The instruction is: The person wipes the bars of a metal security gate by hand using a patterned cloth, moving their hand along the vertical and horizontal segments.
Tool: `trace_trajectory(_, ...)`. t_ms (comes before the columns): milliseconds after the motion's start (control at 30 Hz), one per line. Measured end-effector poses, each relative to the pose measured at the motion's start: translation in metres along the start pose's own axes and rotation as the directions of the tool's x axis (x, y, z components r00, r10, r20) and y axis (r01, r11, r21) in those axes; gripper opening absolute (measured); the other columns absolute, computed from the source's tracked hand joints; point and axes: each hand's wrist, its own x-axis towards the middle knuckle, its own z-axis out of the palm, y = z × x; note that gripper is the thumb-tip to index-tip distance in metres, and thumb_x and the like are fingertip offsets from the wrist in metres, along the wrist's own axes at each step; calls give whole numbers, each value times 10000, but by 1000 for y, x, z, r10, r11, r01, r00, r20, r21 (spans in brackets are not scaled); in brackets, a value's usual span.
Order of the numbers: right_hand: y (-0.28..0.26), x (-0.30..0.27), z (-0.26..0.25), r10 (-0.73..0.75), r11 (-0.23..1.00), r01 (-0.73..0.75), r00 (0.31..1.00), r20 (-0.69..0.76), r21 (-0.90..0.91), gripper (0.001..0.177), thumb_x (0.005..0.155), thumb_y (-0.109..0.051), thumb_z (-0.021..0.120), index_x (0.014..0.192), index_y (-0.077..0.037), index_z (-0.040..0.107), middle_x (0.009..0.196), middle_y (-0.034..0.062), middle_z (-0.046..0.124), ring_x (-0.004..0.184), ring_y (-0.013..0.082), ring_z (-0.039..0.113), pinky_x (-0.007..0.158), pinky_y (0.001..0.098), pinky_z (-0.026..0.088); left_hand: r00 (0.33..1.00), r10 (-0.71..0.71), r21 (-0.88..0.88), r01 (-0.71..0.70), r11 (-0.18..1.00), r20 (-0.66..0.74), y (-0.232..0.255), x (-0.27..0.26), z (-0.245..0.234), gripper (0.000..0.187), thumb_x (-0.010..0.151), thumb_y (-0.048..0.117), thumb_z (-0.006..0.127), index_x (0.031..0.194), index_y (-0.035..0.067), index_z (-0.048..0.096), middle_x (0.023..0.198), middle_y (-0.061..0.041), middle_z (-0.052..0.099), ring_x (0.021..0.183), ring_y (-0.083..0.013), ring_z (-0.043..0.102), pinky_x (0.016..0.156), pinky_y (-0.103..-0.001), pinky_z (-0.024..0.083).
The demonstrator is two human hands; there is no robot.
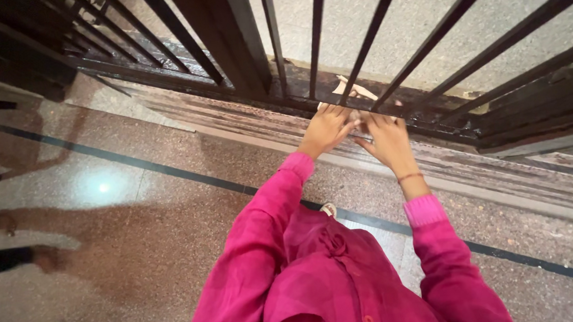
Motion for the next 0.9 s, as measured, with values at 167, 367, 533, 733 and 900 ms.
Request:
trace_trajectory(167,29,-44,-5,135,934,-152,988,-75,-324,758,990,-671,410,1519,-133,482,1439,102,572,1325,272,497,1135,564,270,992,-4,-2,4,1000,-127,-30,-14,-10,734,1041,481,518,1535,-52,414,1533,-222,473,1387,-334,425,1174,-477,278)
trace_trajectory(367,84,-61,-2,245,967,-254,949,-200,-19,673,1156,-503,407,1606,-2,418,1678,319,322,1535,469,272,1223,592,229,928,-225,218,295,930,-296,-49,-13,-2,560,1109,395,505,1545,61,394,1626,-137,461,1526,-313,385,1268,-475,270)
trace_trajectory(533,105,-40,4,295,955,-288,923,-245,68,663,1105,-430,465,1552,58,423,1671,363,260,1551,514,224,1265,591,257,966,-183,213,221,952,-184,-41,7,16,687,977,327,519,1600,99,341,1632,-166,382,1537,-356,315,1247,-541,219)
trace_trajectory(733,109,-3,9,477,869,-495,843,-250,-11,606,1126,-454,504,1529,-1,487,1606,301,348,1522,470,255,1125,718,219,992,-71,387,26,922,103,-21,4,18,641,959,481,440,1512,171,345,1616,-189,322,1486,-402,263,1168,-591,126)
trace_trajectory(900,105,-7,10,449,875,-482,848,-282,-55,585,1143,-463,519,1514,-11,535,1575,267,436,1492,460,327,1131,701,243,960,-207,153,179,972,186,-13,-25,10,556,1078,522,347,1551,248,453,1578,-71,462,1494,-253,373,1308,-543,149)
